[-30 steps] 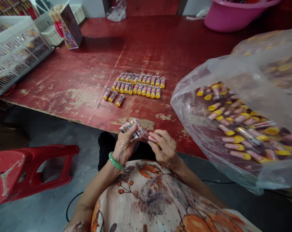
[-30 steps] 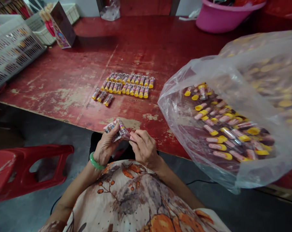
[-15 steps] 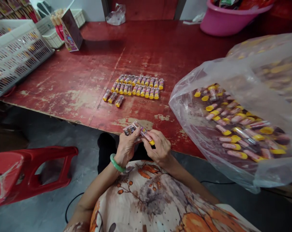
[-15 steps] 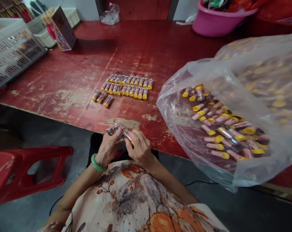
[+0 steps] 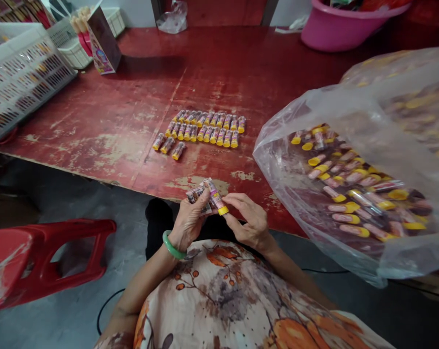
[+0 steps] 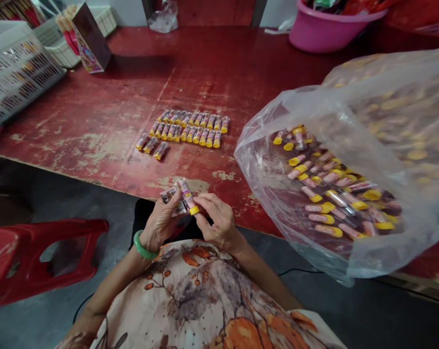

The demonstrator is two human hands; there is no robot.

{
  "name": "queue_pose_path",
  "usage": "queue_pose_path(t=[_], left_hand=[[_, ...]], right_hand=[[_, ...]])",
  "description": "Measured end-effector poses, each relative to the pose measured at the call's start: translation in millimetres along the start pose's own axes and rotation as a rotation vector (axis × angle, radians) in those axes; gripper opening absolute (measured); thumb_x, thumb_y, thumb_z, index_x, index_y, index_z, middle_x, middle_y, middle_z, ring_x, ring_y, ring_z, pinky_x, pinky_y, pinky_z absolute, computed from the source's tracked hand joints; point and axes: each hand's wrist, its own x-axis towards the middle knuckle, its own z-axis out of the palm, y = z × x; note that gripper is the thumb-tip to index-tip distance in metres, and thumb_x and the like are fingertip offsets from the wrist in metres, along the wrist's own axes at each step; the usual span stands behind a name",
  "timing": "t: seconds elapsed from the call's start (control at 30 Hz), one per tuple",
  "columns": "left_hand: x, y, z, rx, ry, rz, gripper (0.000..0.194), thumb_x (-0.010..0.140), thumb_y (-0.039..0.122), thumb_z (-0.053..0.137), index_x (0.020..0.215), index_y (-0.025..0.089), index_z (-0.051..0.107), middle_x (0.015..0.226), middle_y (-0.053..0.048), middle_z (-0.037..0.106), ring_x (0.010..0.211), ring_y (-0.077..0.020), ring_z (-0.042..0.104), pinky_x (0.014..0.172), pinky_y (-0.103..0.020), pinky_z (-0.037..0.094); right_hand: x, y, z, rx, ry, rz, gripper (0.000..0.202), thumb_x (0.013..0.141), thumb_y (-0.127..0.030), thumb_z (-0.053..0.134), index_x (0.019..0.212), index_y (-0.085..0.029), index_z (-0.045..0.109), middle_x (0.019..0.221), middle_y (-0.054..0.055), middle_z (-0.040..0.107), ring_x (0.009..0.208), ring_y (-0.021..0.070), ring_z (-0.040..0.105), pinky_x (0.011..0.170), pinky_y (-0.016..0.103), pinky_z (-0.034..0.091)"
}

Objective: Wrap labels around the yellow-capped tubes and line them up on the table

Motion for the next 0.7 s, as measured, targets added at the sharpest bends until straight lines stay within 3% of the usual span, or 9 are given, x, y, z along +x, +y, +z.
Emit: queue_pose_path(t=[0.3, 0.7], left_hand=[[-5.8, -4.1, 1.7, 0.010, -0.060, 0.006, 0.030, 0.067, 0.037, 0.081, 0.083, 0.015, 0.071, 0.077, -0.002, 0.069, 0.067, -0.0131, 0.064, 0.063, -0.025, 0.055], [-6.3, -1.2, 0.4, 0.026, -0.045, 0.004, 0.031, 0.070, 0.042, 0.077, 0.083, 0.014, 0.070, 0.077, -0.003, 0.068, 0.066, -0.0128, 0.064, 0.056, -0.022, 0.053]], right_hand=[[3.0, -6.3, 8.6, -0.020, 0.159, 0.029, 0.025, 0.083, -0.010, 0.058, 0.103, -0.022, 0.067, 0.089, 0.006, 0.068, 0.077, 0.0170, 0.066, 0.065, 0.029, 0.057], [0.5, -5.2, 13.1, -0.062, 0.146, 0.028, 0.024, 0.084, -0.010, 0.057, 0.103, -0.021, 0.067, 0.089, 0.008, 0.068, 0.077, 0.0175, 0.067, 0.067, 0.030, 0.058]])
